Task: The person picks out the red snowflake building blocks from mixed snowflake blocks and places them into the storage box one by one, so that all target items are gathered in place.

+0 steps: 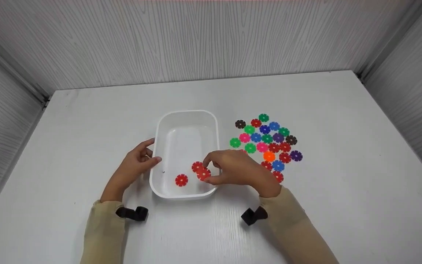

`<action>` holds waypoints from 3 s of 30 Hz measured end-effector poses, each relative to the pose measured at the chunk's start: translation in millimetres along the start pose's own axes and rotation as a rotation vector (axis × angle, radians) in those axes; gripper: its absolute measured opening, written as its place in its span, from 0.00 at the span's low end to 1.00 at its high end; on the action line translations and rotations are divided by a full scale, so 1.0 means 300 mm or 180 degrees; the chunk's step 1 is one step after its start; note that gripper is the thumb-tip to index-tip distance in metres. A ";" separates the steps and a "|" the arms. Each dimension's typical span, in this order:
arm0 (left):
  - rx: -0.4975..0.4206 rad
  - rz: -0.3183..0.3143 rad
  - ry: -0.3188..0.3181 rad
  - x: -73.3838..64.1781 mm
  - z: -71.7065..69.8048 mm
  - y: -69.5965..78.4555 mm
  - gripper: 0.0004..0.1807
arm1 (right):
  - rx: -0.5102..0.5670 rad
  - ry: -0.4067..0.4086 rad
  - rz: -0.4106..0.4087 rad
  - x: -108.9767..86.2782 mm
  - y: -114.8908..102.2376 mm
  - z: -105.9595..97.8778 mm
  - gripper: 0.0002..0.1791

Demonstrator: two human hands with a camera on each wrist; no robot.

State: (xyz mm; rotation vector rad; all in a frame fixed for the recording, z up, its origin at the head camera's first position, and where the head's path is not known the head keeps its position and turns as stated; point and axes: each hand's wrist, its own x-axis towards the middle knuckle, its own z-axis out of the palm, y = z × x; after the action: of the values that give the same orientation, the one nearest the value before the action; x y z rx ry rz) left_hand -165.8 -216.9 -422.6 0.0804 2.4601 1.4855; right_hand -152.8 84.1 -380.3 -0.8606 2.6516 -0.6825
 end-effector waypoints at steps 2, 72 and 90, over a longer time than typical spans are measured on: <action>-0.0012 -0.0001 -0.0008 0.000 0.001 0.000 0.39 | 0.0005 -0.0011 -0.0004 -0.002 0.001 0.001 0.24; -0.0008 0.0004 0.0034 -0.004 0.012 0.000 0.38 | -0.0245 -0.0263 0.0863 -0.228 0.400 -0.106 0.17; 0.0013 -0.0005 0.0057 -0.001 0.007 0.003 0.38 | -0.0495 -0.0071 0.0722 -0.211 0.375 -0.091 0.14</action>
State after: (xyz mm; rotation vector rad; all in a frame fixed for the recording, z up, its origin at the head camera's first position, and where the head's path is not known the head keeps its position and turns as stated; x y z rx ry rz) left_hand -165.0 -214.8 -422.7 0.0662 2.4768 1.4869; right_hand -167.5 212.3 -407.9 -0.5867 2.7528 -0.4134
